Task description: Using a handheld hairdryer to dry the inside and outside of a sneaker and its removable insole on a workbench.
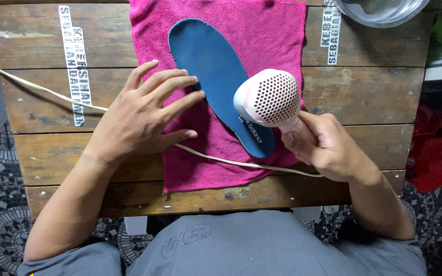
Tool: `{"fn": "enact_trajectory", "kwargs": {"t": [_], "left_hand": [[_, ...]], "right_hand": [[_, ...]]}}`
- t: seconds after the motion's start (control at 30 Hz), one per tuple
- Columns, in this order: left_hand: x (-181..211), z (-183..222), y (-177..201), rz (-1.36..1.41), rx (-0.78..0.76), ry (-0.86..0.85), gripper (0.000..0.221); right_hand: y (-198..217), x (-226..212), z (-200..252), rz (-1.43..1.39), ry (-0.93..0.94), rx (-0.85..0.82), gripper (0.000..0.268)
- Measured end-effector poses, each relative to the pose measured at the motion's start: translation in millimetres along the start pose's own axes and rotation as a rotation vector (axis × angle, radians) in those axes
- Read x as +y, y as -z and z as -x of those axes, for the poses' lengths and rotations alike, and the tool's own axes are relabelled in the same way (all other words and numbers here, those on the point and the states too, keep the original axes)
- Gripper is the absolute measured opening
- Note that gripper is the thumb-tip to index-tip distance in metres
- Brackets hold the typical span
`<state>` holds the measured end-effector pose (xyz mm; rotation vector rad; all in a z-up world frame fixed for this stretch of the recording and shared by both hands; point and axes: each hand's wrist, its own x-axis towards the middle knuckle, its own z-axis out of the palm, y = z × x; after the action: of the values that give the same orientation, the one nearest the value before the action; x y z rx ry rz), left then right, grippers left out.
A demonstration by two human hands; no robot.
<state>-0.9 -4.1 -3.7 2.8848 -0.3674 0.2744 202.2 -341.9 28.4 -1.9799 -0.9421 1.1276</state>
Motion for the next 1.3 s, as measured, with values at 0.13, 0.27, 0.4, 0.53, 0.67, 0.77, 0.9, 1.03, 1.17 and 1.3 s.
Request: {"fn": "enact_trajectory", "kwargs": {"t": [0.13,0.27,0.4,0.53,0.67,0.77,0.9,1.03,1.17,1.3], "left_hand": [[5,-1,-1,0.019,0.006,-0.097,0.079],[12,0,-3,0.055,-0.026,-0.141,0.087],[12,-3,-2,0.122,-0.02,-0.146,0.077],[12,-4,-1,0.133,-0.011,-0.147,0.076],[12,-3,-1,0.146,-0.017,-0.137,0.074],[12,-3,-1,0.143,-0.018,-0.139,0.074],[11,-4,-2,0.175,-0.007,-0.134,0.071],[11,-4,-2,0.167,-0.004,-0.132,0.07],[12,-5,2,0.195,0.003,-0.136,0.069],[11,-5,3,0.191,-0.01,-0.128,0.07]], "right_hand": [[0,-5,1,-0.068,-0.007,0.002,0.035],[-1,-6,4,-0.109,0.005,-0.021,0.038],[-5,-11,1,-0.14,0.018,-0.032,0.033],[-8,-14,-1,0.009,0.044,-0.028,0.033],[-7,-15,0,-0.012,0.021,-0.057,0.031],[-8,-13,0,-0.006,0.01,-0.06,0.034],[-7,-16,0,0.008,0.006,-0.075,0.039],[-8,-17,2,0.006,0.011,-0.09,0.036],[-8,-16,3,0.04,0.04,-0.091,0.031],[-7,-15,4,0.031,0.046,-0.098,0.027]]}}
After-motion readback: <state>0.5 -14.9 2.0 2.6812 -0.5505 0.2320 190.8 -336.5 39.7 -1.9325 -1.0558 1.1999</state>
